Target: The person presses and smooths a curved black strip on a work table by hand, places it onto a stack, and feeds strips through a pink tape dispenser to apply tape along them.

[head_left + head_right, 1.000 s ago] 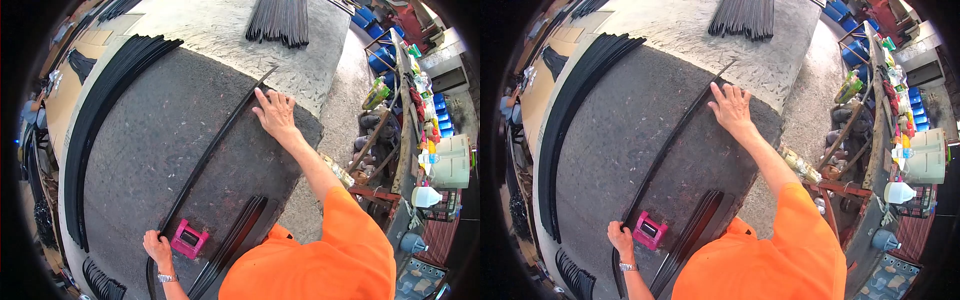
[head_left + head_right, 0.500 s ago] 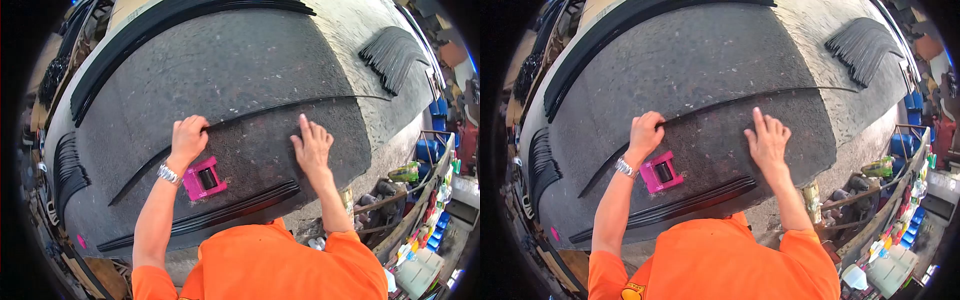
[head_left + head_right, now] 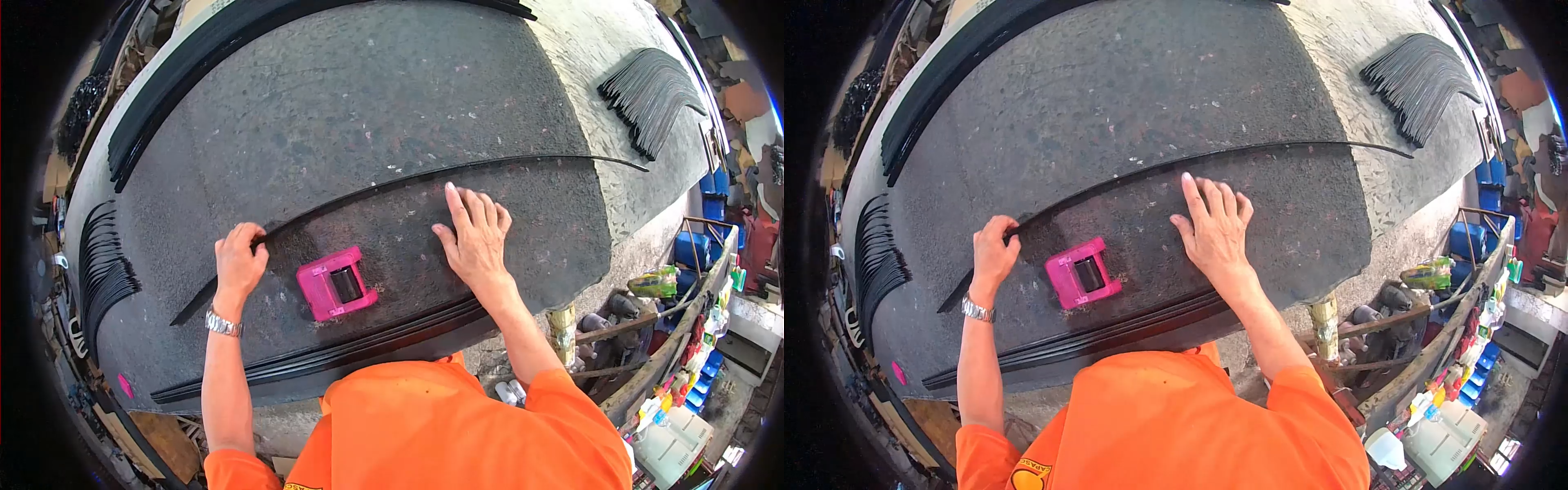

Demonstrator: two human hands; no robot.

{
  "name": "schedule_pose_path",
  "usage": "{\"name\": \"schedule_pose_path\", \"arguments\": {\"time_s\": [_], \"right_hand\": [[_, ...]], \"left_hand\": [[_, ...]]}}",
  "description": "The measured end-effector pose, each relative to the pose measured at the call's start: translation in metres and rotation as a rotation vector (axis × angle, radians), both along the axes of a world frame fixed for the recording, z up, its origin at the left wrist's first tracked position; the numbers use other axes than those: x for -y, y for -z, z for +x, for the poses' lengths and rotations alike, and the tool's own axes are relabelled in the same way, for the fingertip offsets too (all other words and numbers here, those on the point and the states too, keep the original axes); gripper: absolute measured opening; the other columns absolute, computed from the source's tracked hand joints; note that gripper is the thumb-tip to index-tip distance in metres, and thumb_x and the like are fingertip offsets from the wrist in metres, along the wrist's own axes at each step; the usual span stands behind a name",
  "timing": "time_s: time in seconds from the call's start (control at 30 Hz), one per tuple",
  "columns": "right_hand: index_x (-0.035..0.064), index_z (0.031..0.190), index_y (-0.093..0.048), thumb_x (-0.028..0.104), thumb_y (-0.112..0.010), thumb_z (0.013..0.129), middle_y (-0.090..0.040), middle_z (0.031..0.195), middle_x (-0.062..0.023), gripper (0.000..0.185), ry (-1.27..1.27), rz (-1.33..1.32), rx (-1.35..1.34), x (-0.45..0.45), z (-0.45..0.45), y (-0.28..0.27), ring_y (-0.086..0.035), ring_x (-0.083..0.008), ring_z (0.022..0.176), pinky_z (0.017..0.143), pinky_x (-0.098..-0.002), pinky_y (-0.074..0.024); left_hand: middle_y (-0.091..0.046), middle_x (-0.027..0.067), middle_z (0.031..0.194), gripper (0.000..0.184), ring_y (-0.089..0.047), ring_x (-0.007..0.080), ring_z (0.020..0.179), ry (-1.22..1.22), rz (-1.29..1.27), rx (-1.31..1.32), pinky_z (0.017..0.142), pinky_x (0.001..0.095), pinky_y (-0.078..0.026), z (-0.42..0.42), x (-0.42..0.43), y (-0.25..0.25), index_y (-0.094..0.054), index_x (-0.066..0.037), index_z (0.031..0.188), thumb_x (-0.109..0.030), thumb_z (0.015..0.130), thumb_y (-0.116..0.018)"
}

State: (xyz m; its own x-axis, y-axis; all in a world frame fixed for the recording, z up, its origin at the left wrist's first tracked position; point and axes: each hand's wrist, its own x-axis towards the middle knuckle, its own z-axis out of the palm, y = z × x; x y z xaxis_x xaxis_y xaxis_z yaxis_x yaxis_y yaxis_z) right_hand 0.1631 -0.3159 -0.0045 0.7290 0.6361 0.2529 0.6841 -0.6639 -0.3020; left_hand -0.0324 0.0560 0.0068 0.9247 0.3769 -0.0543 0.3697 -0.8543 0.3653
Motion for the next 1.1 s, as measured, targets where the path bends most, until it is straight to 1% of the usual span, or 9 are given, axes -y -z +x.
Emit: {"name": "schedule_pose_path", "arguments": {"time_s": [0.03,0.13,0.17,0.27,0.4,0.43,0.73,0.93,1.1], "right_hand": [[0.0115,0.154,-0.047,0.033,-0.076,0.088,-0.056,0.141,-0.0095,0.075,-0.006,-0.005,-0.042,-0.006,0.004,0.002,-0.049,-0.0307,0.132,0.109,-0.0567,-0.0306],[0.0109,0.156,-0.044,0.035,-0.074,0.09,-0.054,0.147,-0.0117,0.077,-0.021,0.01,0.013,-0.026,0.018,0.014,-0.047,-0.034,0.137,0.113,-0.0588,-0.0281],[0.01,0.158,-0.04,0.037,-0.073,0.091,-0.052,0.149,-0.014,0.08,-0.041,0.016,0.0,-0.032,0.023,0.017,-0.045,-0.0367,0.141,0.114,-0.06,-0.0264],[0.0091,0.158,-0.039,0.038,-0.074,0.091,-0.051,0.15,-0.0154,0.081,-0.073,0.036,0.026,-0.046,0.025,0.017,-0.044,-0.0372,0.142,0.115,-0.0594,-0.0264],[0.0082,0.157,-0.04,0.035,-0.077,0.088,-0.052,0.143,-0.014,0.083,-0.112,0.009,-0.042,-0.043,0.006,0.01,-0.046,-0.0347,0.137,0.112,-0.0587,-0.0286],[0.0082,0.156,-0.042,0.034,-0.079,0.086,-0.052,0.138,-0.0125,0.084,-0.113,0.017,-0.037,-0.041,0.001,0.011,-0.047,-0.0331,0.133,0.11,-0.0574,-0.0304],[0.0092,0.155,-0.045,0.035,-0.08,0.085,-0.052,0.132,-0.0114,0.082,-0.121,-0.015,-0.005,-0.038,-0.019,0.008,-0.049,-0.0311,0.124,0.106,-0.0547,-0.0317],[0.012,0.155,-0.048,0.037,-0.079,0.085,-0.053,0.129,-0.0107,0.08,-0.116,-0.065,0.007,-0.037,-0.025,0.01,-0.049,-0.031,0.119,0.1,-0.0507,-0.0329],[0.0183,0.153,-0.052,0.037,-0.079,0.085,-0.052,0.127,-0.0093,0.075,-0.161,-0.06,-0.012,-0.048,-0.032,0.005,-0.049,-0.0296,0.119,0.099,-0.0498,-0.0329]], "left_hand": [[-0.069,0.0041,0.096,0.02,-0.068,0.0264,0.096,-0.018,0.017,-0.018,0.083,0.0428,-0.044,-0.01,-0.002,-0.002,-0.066,-0.011,0.1,-0.008,0.081,-0.069],[-0.068,0.0047,0.099,0.018,-0.067,0.0263,0.096,-0.067,0.026,-0.039,0.084,0.0424,-0.043,-0.031,-0.006,-0.001,-0.065,-0.009,0.098,-0.007,0.081,-0.069],[-0.068,0.0047,0.099,0.018,-0.066,0.0264,0.096,-0.075,0.032,-0.033,0.084,0.0425,-0.043,-0.036,-0.005,0.0,-0.065,-0.009,0.098,-0.006,0.081,-0.069],[-0.067,0.0044,0.098,0.017,-0.065,0.0266,0.096,-0.078,0.084,0.004,0.083,0.0422,-0.042,-0.053,-0.001,0.004,-0.065,-0.009,0.096,-0.005,0.08,-0.07],[-0.065,0.0064,0.093,0.016,-0.063,0.0281,0.094,-0.08,0.167,0.031,0.084,0.0423,-0.042,-0.071,0.012,0.001,-0.064,-0.008,0.092,-0.004,0.078,-0.069],[-0.064,0.0036,0.095,0.016,-0.061,0.026,0.093,-0.066,0.179,0.042,0.083,0.0407,-0.04,-0.075,0.015,0.002,-0.064,-0.01,0.092,-0.003,0.079,-0.069],[-0.064,0.0051,0.096,0.017,-0.061,0.0272,0.094,-0.099,0.204,0.027,0.085,0.0421,-0.041,-0.082,0.023,0.007,-0.064,-0.008,0.092,-0.001,0.078,-0.068],[-0.064,0.0058,0.097,0.018,-0.061,0.0279,0.095,-0.107,0.187,0.026,0.086,0.0424,-0.042,-0.081,0.025,0.008,-0.064,-0.008,0.093,0.0,0.077,-0.067],[-0.064,0.0059,0.096,0.017,-0.061,0.0278,0.095,-0.112,0.184,0.024,0.086,0.0423,-0.043,-0.082,0.025,0.008,-0.064,-0.008,0.093,0.0,0.077,-0.067]]}}
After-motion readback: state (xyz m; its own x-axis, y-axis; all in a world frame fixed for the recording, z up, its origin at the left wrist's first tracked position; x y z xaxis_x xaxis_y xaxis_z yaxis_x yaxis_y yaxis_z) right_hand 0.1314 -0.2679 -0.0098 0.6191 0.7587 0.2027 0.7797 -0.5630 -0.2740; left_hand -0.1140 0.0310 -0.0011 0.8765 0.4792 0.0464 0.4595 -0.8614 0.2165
